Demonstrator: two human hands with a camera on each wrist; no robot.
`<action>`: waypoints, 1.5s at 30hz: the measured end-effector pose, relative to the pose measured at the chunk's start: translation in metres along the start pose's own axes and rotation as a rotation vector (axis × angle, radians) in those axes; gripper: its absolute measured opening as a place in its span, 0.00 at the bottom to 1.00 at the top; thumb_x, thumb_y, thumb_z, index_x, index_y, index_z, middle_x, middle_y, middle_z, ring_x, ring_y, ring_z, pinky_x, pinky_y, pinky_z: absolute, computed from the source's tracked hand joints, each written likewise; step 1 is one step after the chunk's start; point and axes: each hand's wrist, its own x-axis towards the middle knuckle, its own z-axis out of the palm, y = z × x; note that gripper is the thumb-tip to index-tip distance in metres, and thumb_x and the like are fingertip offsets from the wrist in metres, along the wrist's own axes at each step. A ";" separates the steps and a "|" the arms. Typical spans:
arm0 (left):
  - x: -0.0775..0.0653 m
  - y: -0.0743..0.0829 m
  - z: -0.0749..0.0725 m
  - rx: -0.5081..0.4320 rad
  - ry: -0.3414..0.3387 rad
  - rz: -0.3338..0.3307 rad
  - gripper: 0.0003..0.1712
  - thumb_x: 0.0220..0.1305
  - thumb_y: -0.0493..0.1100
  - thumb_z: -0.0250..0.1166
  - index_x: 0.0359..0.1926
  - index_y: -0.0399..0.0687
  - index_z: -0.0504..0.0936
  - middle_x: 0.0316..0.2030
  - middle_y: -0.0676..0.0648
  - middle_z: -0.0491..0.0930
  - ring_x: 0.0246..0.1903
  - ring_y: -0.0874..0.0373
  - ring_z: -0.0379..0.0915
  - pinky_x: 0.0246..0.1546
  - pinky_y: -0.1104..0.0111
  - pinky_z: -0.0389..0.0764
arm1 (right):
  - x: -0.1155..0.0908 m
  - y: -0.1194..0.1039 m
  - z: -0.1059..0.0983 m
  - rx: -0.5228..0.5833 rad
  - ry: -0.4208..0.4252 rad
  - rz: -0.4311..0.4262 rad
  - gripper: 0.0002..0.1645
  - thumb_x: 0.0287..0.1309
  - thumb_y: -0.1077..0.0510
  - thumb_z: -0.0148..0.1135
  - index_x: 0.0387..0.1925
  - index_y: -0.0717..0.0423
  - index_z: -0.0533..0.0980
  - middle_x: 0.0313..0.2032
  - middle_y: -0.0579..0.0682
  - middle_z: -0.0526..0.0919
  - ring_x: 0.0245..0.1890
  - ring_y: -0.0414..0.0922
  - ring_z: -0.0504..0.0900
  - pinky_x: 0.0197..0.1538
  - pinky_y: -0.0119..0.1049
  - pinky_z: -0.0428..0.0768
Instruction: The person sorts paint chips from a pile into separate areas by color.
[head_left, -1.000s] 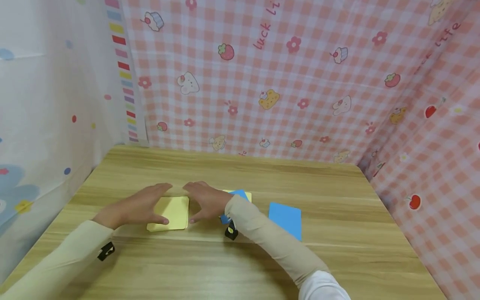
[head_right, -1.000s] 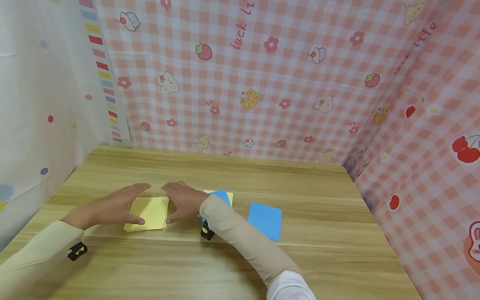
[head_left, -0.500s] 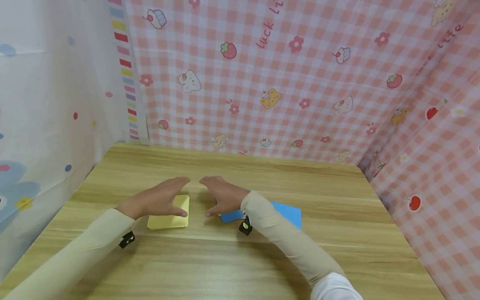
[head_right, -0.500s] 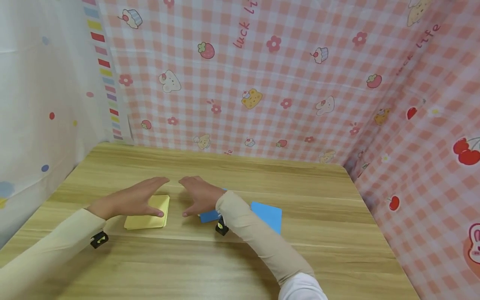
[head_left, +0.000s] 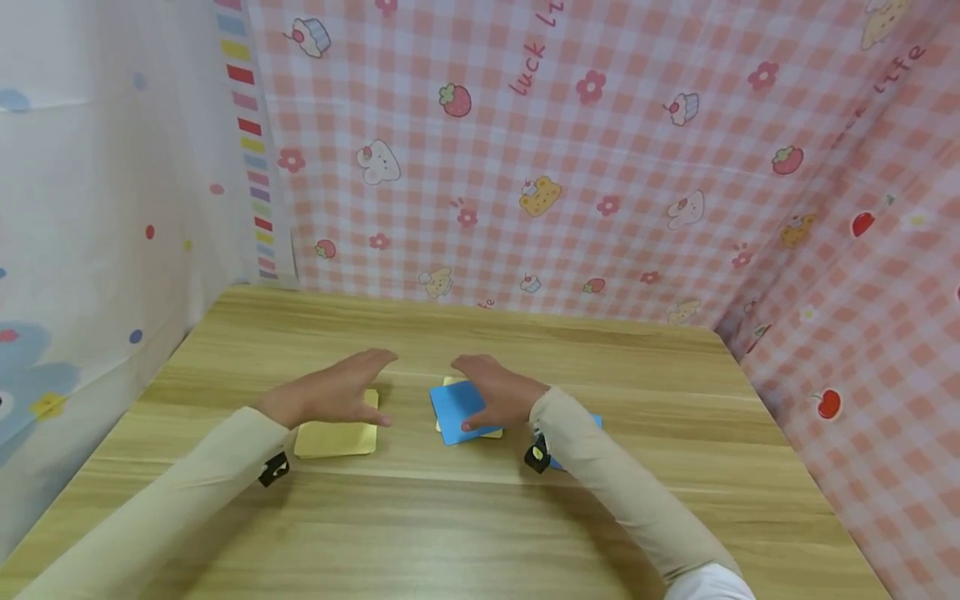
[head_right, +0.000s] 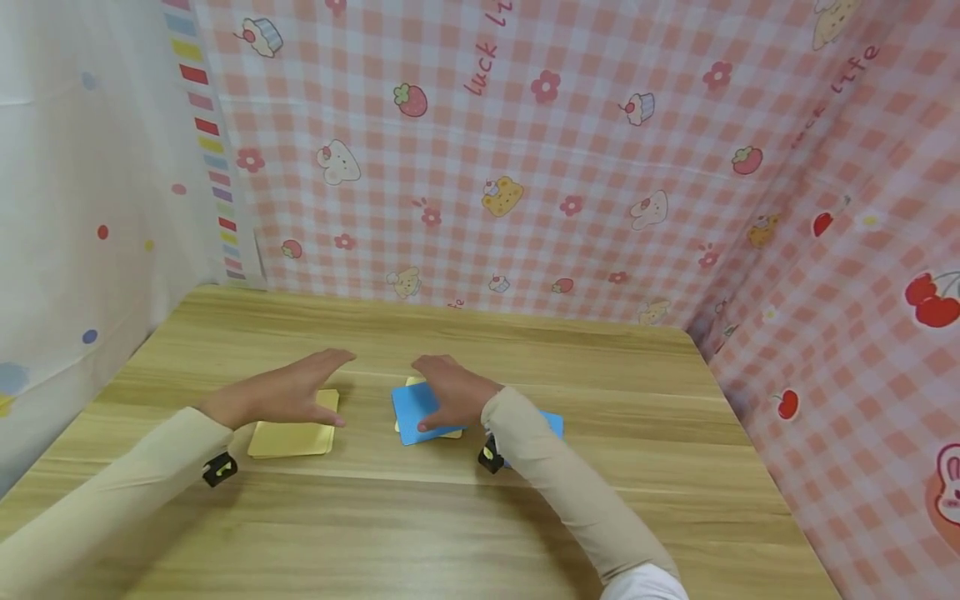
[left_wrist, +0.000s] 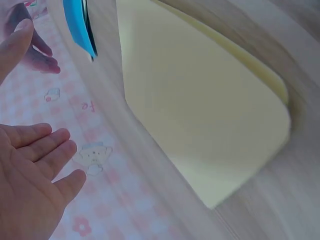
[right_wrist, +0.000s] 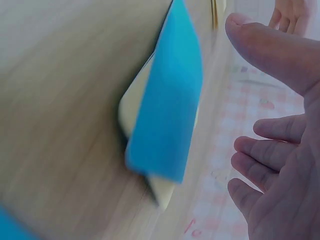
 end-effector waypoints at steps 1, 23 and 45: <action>0.002 0.000 0.002 0.002 -0.002 0.007 0.57 0.60 0.52 0.75 0.74 0.26 0.53 0.73 0.27 0.56 0.73 0.31 0.52 0.71 0.41 0.57 | -0.003 0.004 0.000 -0.007 0.005 0.002 0.57 0.56 0.47 0.76 0.77 0.62 0.54 0.76 0.58 0.58 0.76 0.56 0.53 0.75 0.48 0.61; 0.046 0.027 0.033 0.068 -0.019 0.052 0.57 0.59 0.59 0.74 0.73 0.26 0.57 0.72 0.30 0.61 0.72 0.36 0.57 0.72 0.47 0.60 | -0.035 0.039 -0.001 -0.010 0.004 0.023 0.59 0.53 0.51 0.78 0.76 0.66 0.54 0.76 0.61 0.57 0.76 0.59 0.53 0.75 0.52 0.58; 0.062 0.037 0.061 0.160 -0.092 -0.030 0.60 0.53 0.62 0.76 0.71 0.27 0.60 0.67 0.34 0.69 0.62 0.44 0.69 0.65 0.55 0.72 | -0.027 0.046 0.005 -0.085 -0.094 0.049 0.57 0.55 0.50 0.75 0.78 0.60 0.53 0.77 0.56 0.55 0.78 0.54 0.50 0.77 0.50 0.55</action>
